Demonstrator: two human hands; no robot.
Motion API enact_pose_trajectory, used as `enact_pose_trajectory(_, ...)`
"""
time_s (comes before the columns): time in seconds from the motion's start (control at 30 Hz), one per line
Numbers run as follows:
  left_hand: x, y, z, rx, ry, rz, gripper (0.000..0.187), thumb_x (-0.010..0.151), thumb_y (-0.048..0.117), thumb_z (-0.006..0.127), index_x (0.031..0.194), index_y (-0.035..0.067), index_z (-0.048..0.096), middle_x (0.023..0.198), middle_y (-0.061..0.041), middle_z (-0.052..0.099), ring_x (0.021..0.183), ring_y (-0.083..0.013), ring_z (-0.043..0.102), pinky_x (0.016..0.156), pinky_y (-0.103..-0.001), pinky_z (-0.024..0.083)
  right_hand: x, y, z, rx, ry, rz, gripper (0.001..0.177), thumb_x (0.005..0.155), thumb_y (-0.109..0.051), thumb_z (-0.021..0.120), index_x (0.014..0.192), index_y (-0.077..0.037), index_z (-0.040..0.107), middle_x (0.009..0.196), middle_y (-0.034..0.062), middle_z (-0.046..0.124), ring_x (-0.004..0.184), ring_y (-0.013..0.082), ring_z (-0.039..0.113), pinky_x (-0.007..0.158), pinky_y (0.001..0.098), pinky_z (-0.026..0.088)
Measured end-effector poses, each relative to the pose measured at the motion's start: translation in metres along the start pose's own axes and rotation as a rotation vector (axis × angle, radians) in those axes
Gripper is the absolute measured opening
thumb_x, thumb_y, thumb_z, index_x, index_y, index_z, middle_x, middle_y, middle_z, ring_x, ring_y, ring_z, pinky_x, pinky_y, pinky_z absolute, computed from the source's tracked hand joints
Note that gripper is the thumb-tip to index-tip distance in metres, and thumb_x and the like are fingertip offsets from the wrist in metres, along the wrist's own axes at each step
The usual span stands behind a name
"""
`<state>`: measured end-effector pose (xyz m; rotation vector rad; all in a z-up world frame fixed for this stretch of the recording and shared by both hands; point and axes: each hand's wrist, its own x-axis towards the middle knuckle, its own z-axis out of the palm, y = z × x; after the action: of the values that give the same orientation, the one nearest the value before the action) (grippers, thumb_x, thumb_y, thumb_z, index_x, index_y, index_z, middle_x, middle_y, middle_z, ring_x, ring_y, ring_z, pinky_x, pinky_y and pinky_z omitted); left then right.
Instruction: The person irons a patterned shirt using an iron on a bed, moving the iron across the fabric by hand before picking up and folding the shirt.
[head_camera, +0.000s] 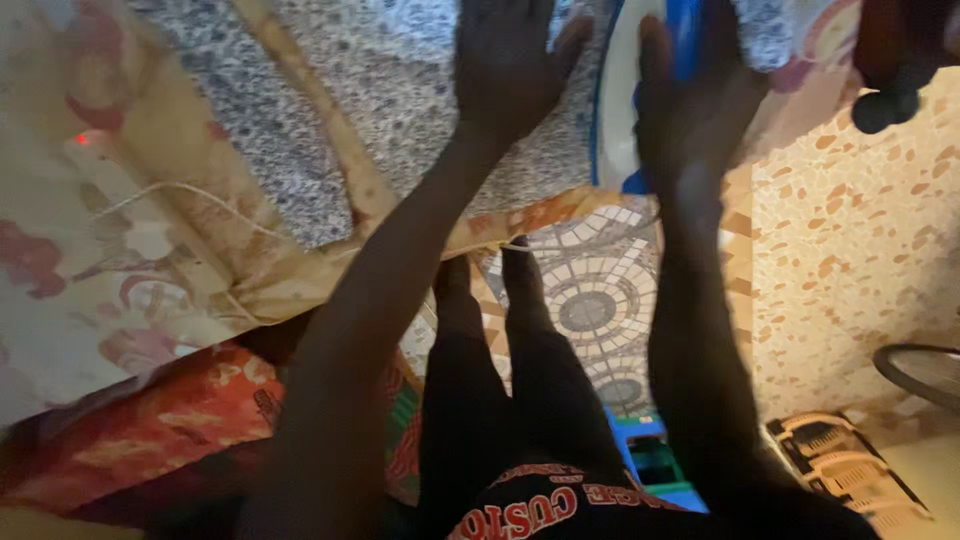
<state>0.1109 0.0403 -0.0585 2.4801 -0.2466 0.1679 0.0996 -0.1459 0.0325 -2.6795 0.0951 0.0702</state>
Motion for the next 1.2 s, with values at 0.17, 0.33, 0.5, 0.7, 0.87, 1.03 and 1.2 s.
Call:
enact_pose_trajectory(0.17, 0.012, 0.003, -0.017, 0.098, -0.105, 0.016, 0.058, 0.108, 0.045, 0.061, 0.146, 0.002, 0.055, 0.151, -0.018, 0.054, 0.143, -0.0373, 0.046, 0.126, -0.058, 0.022, -0.03, -0.006, -0.007, 0.066, 0.127, -0.022, 0.047, 0.117, -0.03, 0.063, 0.15, -0.002, 0.046, 0.121, 0.025, 0.071, 0.098, 0.0301, 0.078, 0.085, 0.0375, 0.06)
enact_pose_trajectory(0.33, 0.017, 0.005, -0.022, 0.162, -0.216, 0.011, 0.066, 0.114, 0.049, 0.056, 0.159, 0.003, 0.041, 0.164, -0.019, 0.04, 0.156, -0.0335, 0.033, 0.131, -0.056, 0.012, 0.017, 0.002, -0.013, 0.115, 0.104, -0.007, 0.042, 0.117, -0.027, 0.065, 0.15, -0.004, 0.053, 0.109, 0.0217, 0.077, 0.082, 0.0324, 0.077, 0.074, 0.0415, 0.058)
enact_pose_trajectory(0.5, 0.022, 0.007, -0.023, 0.253, -0.351, -0.042, 0.07, 0.112, 0.054, 0.051, 0.161, 0.006, 0.034, 0.168, -0.014, 0.033, 0.158, -0.0307, 0.025, 0.129, -0.055, 0.008, -0.005, 0.006, -0.029, 0.149, 0.121, 0.049, 0.048, 0.117, -0.028, 0.069, 0.153, -0.001, 0.051, 0.112, 0.0245, 0.076, 0.09, 0.0316, 0.08, 0.078, 0.0413, 0.062)
enact_pose_trajectory(0.7, 0.012, -0.006, -0.011, 0.267, -0.252, 0.027, 0.07, 0.117, 0.056, 0.051, 0.165, 0.008, 0.031, 0.171, -0.012, 0.029, 0.161, -0.0272, 0.021, 0.133, -0.053, 0.005, 0.009, 0.017, -0.034, 0.123, 0.158, -0.048, 0.042, 0.119, -0.023, 0.062, 0.15, 0.002, 0.047, 0.128, 0.0275, 0.071, 0.102, 0.0314, 0.081, 0.086, 0.0372, 0.066)
enact_pose_trajectory(0.87, 0.013, -0.01, -0.008, 0.288, -0.153, 0.108, 0.07, 0.119, 0.057, 0.053, 0.166, 0.011, 0.03, 0.172, -0.01, 0.027, 0.162, -0.0261, 0.017, 0.136, -0.052, 0.004, -0.003, 0.013, -0.047, 0.144, 0.06, 0.193, 0.051, 0.113, -0.024, 0.066, 0.151, 0.005, 0.051, 0.115, 0.0294, 0.073, 0.088, 0.0386, 0.078, 0.078, 0.0457, 0.061)
enact_pose_trajectory(1.03, 0.008, -0.005, -0.011, 0.23, -0.173, 0.056, 0.07, 0.118, 0.056, 0.054, 0.165, 0.01, 0.032, 0.172, -0.01, 0.03, 0.163, -0.0256, 0.022, 0.136, -0.052, 0.006, -0.023, 0.022, -0.046, 0.066, 0.178, -0.017, 0.044, 0.12, -0.025, 0.062, 0.151, 0.001, 0.046, 0.132, 0.0284, 0.068, 0.115, 0.0406, 0.076, 0.095, 0.0412, 0.064)
enact_pose_trajectory(1.2, 0.013, -0.005, -0.009, 0.295, -0.254, 0.036, 0.072, 0.116, 0.057, 0.053, 0.163, 0.007, 0.032, 0.169, -0.013, 0.031, 0.159, -0.0288, 0.024, 0.132, -0.055, 0.007, -0.016, 0.021, -0.049, 0.225, 0.087, 0.085, 0.054, 0.118, -0.031, 0.067, 0.15, 0.008, 0.049, 0.127, 0.0329, 0.072, 0.11, 0.0373, 0.08, 0.089, 0.0435, 0.065)
